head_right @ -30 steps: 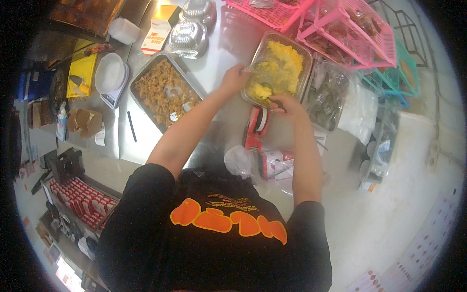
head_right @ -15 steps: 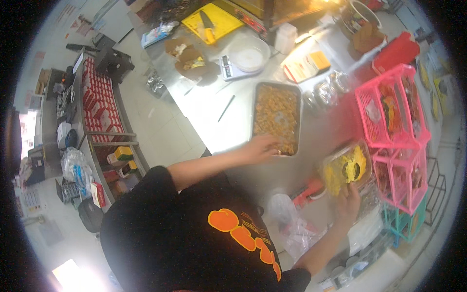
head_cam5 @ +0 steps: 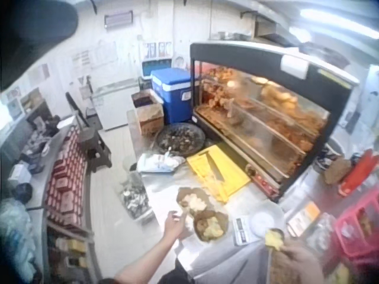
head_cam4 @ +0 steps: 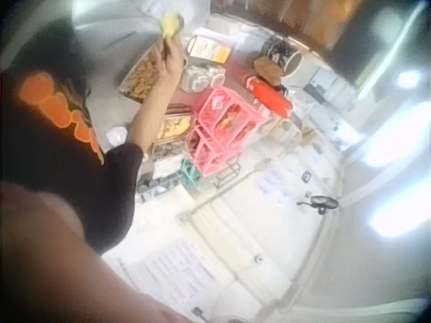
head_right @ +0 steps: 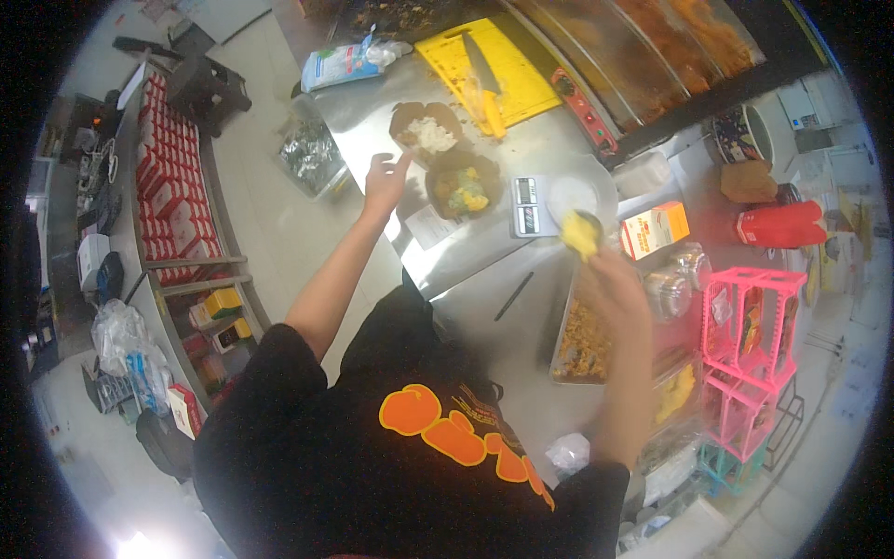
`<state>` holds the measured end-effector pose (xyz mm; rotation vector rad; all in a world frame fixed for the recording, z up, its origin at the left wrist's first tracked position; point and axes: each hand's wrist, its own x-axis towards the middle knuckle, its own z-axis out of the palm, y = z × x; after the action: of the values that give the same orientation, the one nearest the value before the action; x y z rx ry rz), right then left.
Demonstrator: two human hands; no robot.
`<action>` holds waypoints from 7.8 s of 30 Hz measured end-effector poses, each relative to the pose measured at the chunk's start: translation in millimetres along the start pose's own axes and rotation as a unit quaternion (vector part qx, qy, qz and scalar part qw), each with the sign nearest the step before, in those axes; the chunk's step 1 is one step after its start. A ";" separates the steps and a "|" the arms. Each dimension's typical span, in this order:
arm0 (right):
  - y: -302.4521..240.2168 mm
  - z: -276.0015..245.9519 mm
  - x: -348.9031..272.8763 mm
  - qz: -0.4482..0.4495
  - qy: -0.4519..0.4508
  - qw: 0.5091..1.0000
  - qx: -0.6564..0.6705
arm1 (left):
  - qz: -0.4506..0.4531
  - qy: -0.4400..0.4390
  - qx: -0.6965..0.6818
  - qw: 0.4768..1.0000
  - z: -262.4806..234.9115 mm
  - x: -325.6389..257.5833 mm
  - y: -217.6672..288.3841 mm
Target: The person assembles a food item by layering rice, a brown mixture, and scrambled eggs into a paper cone. They then fold the cone, place it into a plastic bag, and seal the bag.
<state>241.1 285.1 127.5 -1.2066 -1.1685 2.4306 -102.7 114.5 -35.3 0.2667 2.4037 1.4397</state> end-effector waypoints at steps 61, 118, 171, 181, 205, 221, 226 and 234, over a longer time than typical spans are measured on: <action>-6.2 200.7 257.5 -0.121 -0.029 0.608 -0.784 | 0.083 -0.194 0.045 0.976 5.6 81.1 -18.1; 200.8 -284.6 -297.6 0.035 0.671 0.659 -0.337 | 0.221 0.037 0.285 0.932 -36.3 -103.3 -178.3; 195.9 -415.9 -303.5 -0.017 0.288 0.912 0.291 | -0.175 -0.346 0.276 0.880 0.9 -286.4 -209.6; 77.7 -208.8 -214.3 -0.027 0.153 0.979 0.130 | -0.132 -0.282 0.277 0.909 -14.9 -255.0 -223.6; 54.5 100.2 172.7 -0.198 0.052 0.528 -0.825 | -0.405 -0.100 0.076 0.906 -151.9 -188.8 -376.0; 67.7 72.5 160.9 -0.234 0.103 0.665 -0.702 | 0.025 -0.013 0.082 0.996 -87.1 -97.5 -173.5; 41.7 83.1 104.1 -0.039 0.129 0.982 -0.134 | 0.139 -0.103 0.048 0.984 -26.3 -75.6 -69.7; 92.9 31.7 47.7 -0.036 0.207 0.976 0.052 | 0.122 -0.147 0.139 0.972 38.1 -82.7 -55.1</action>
<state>202.1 227.2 43.6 -1.5108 -0.9316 2.0222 -11.4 93.1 -85.6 0.8087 2.3776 1.0556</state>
